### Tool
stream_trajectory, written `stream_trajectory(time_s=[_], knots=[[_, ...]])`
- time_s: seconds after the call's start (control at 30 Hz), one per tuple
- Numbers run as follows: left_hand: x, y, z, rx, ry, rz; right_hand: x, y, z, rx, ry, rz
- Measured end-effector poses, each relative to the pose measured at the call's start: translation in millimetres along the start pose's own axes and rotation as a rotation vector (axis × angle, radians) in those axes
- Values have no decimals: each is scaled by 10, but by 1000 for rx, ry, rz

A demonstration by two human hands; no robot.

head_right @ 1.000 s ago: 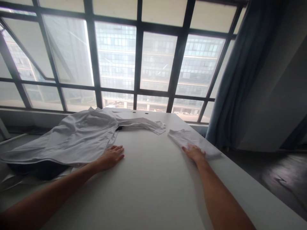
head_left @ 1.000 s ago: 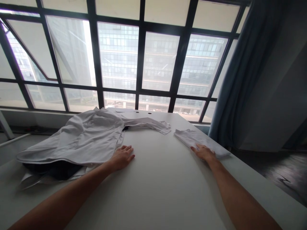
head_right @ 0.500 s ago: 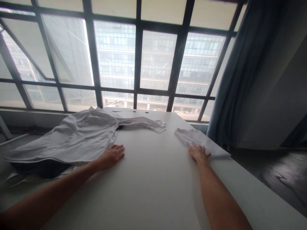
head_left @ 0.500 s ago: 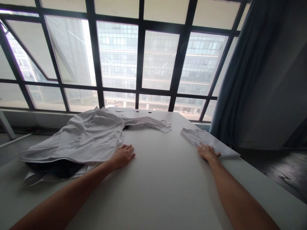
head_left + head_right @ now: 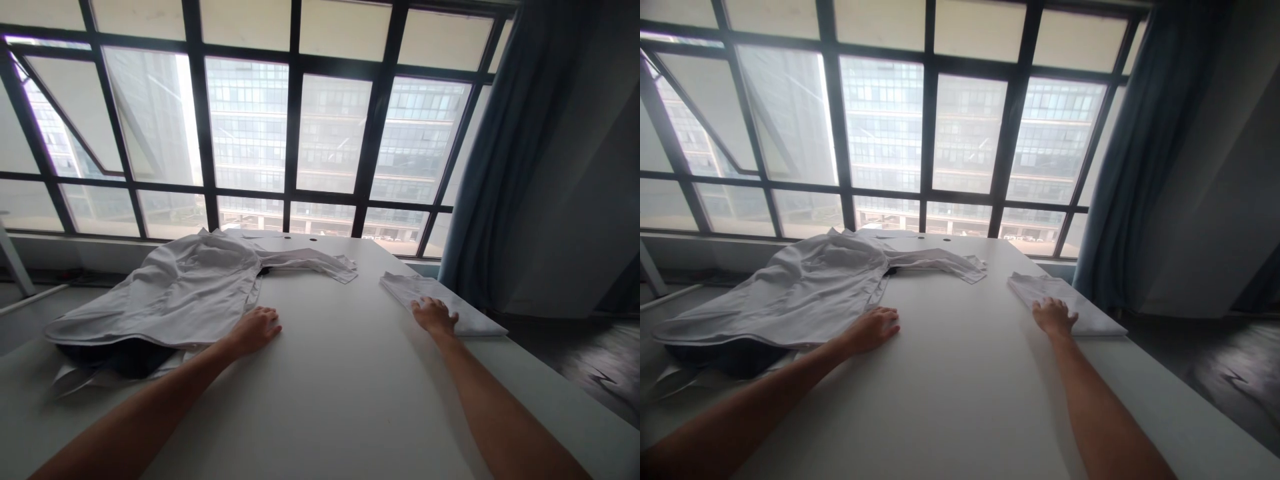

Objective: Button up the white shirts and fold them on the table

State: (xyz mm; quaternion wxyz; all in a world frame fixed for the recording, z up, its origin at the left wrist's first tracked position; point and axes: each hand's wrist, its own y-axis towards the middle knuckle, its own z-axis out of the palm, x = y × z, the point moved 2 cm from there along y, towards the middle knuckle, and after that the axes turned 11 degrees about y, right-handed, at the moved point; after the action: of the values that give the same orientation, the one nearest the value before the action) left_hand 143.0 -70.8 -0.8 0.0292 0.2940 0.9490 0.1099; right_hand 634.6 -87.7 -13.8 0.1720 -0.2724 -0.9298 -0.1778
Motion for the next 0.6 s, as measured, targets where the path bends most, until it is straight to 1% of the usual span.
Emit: stream_trajectory(time_s=[0.07,0.1,0.17,0.2,0.27,0.33,0.4,0.43,0.5,0.6], knots=[[55,16,-50,-11,63,-68,96,-27,6,-23,-16,0],[103,23,-79,-20,115,-127,139,-47,23,-19,-29,5],[236,25,-138,-20,217,-273,212,-89,74,31,-62,-18],[315,21,-163,-2,252,-342,236,-107,98,58,-78,-27],[479,6,-197,80,264,-457,261,-131,127,93,-99,-38],[624,-6,-212,172,231,-531,262,-137,134,111,-106,-41],[739,-7,-208,226,187,-565,255,-132,132,130,-107,-45],[785,-1,-201,233,165,-567,251,-128,131,140,-106,-48],[869,13,-174,223,116,-558,248,-122,131,154,-105,-56],[986,27,-128,170,46,-546,248,-117,138,164,-113,-60]])
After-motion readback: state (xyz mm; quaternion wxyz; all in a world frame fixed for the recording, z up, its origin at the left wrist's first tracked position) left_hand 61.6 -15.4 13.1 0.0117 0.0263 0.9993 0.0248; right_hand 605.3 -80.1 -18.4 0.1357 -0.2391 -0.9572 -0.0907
